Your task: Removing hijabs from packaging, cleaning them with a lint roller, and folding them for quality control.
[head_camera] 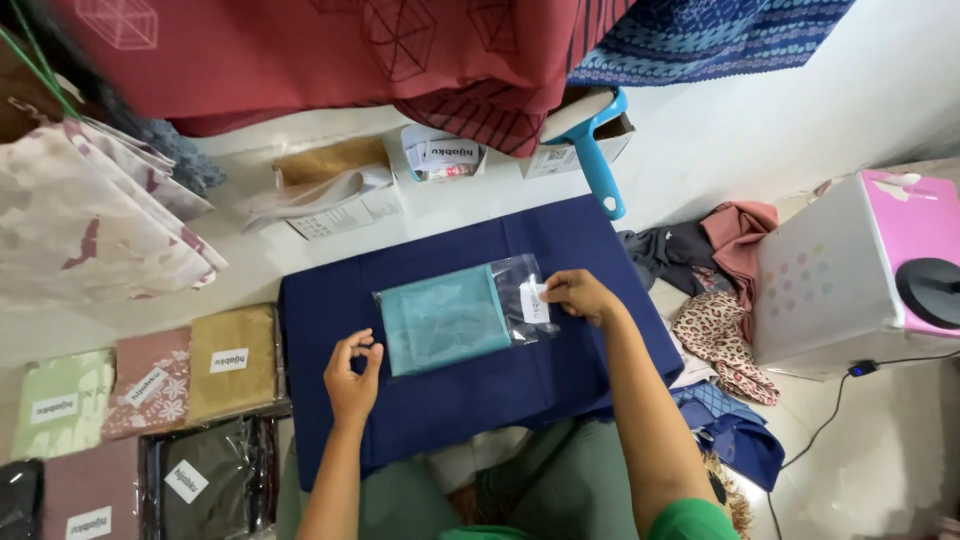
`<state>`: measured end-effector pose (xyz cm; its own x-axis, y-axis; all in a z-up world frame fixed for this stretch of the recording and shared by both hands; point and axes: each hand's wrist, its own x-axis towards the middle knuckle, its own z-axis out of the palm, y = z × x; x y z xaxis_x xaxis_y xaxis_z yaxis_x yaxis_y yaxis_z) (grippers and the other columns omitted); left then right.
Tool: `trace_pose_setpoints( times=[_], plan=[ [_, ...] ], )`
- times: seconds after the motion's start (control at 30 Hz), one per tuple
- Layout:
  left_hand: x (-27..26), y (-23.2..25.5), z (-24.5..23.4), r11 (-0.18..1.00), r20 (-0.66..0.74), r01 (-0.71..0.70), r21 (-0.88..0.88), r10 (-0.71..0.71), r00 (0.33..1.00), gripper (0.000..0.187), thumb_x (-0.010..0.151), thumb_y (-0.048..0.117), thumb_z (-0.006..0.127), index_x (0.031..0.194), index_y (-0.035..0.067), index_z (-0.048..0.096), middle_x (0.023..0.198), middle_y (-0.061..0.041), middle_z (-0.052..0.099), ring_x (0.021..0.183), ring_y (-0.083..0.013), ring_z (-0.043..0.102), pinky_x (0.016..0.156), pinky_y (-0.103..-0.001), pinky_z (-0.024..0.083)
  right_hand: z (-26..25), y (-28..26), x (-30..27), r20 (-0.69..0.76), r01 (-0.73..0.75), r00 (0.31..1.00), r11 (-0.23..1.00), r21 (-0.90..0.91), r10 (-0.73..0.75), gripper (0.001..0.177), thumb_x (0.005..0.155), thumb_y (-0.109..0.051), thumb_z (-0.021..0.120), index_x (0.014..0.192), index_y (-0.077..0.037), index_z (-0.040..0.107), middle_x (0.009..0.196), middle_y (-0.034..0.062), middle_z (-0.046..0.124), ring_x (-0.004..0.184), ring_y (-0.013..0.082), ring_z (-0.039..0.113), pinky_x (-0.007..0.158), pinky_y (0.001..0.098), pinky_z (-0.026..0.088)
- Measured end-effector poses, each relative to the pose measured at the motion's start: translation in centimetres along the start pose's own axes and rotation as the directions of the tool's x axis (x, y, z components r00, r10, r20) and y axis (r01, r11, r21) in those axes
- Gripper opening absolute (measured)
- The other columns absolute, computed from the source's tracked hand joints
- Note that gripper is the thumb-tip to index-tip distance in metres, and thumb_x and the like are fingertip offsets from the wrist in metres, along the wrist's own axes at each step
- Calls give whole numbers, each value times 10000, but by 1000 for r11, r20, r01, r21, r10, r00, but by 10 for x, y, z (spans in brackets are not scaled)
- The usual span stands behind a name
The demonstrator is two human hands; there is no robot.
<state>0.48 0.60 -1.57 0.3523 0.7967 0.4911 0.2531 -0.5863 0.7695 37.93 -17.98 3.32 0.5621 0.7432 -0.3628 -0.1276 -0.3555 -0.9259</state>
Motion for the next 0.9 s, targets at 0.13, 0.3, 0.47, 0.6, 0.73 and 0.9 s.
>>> trace_pose_setpoints(
  times=[0.13, 0.3, 0.47, 0.6, 0.73, 0.9],
  plan=[
    [17, 29, 11, 993, 40, -100, 57, 97, 994, 235, 882, 219, 797, 1104, 165, 745, 956, -13, 751, 811, -212, 743, 820, -367, 559, 13, -1, -8, 17, -15, 1000, 996, 92, 14, 98, 835, 68, 656, 930, 57, 679, 580, 48, 532, 322, 53, 414, 310, 168, 283],
    [37, 80, 72, 852, 279, -513, 102, 471, 837, 337, 912, 387, 749, 1222, 255, 721, 1116, 1, 714, 1084, -235, 683, 924, -415, 512, 32, 8, 4, -6, -10, 1000, 968, 253, 12, 116, 845, -14, 759, 899, -10, 656, 473, 35, 465, 296, 76, 369, 315, 182, 254],
    [39, 84, 119, 849, 487, -474, 233, 320, 812, 468, 1009, 493, 581, 1374, 203, 631, 1353, -66, 630, 1326, -309, 557, 1047, -533, 466, 43, 5, 2, -81, 1, 996, 962, 274, 22, 87, 888, -28, 730, 930, -17, 655, 518, 28, 504, 310, 72, 407, 311, 186, 284],
    [35, 77, 134, 853, 538, -436, 287, 233, 810, 576, 1025, 633, 459, 1398, 215, 588, 1403, -57, 597, 1380, -313, 514, 1087, -535, 427, 45, 22, 13, -130, 54, 991, 976, 210, -26, 139, 854, -25, 748, 966, -12, 666, 522, 53, 542, 307, 92, 445, 301, 194, 314],
    [36, 78, 132, 870, 544, -413, 269, 217, 811, 586, 1015, 622, 480, 1424, 208, 551, 1419, -69, 588, 1382, -335, 512, 1090, -552, 425, 57, 26, 16, -71, 38, 997, 984, 175, -26, 139, 839, -19, 751, 956, -16, 677, 510, 48, 536, 306, 92, 457, 297, 193, 319],
    [40, 86, 124, 884, 573, -398, 244, 199, 795, 566, 999, 564, 545, 1432, 201, 528, 1437, -68, 579, 1392, -343, 500, 1090, -565, 421, 72, 16, 16, -1, 41, 999, 998, 50, -41, 116, 824, -19, 752, 932, -17, 711, 468, 65, 520, 298, 102, 456, 282, 201, 295]
  ],
)
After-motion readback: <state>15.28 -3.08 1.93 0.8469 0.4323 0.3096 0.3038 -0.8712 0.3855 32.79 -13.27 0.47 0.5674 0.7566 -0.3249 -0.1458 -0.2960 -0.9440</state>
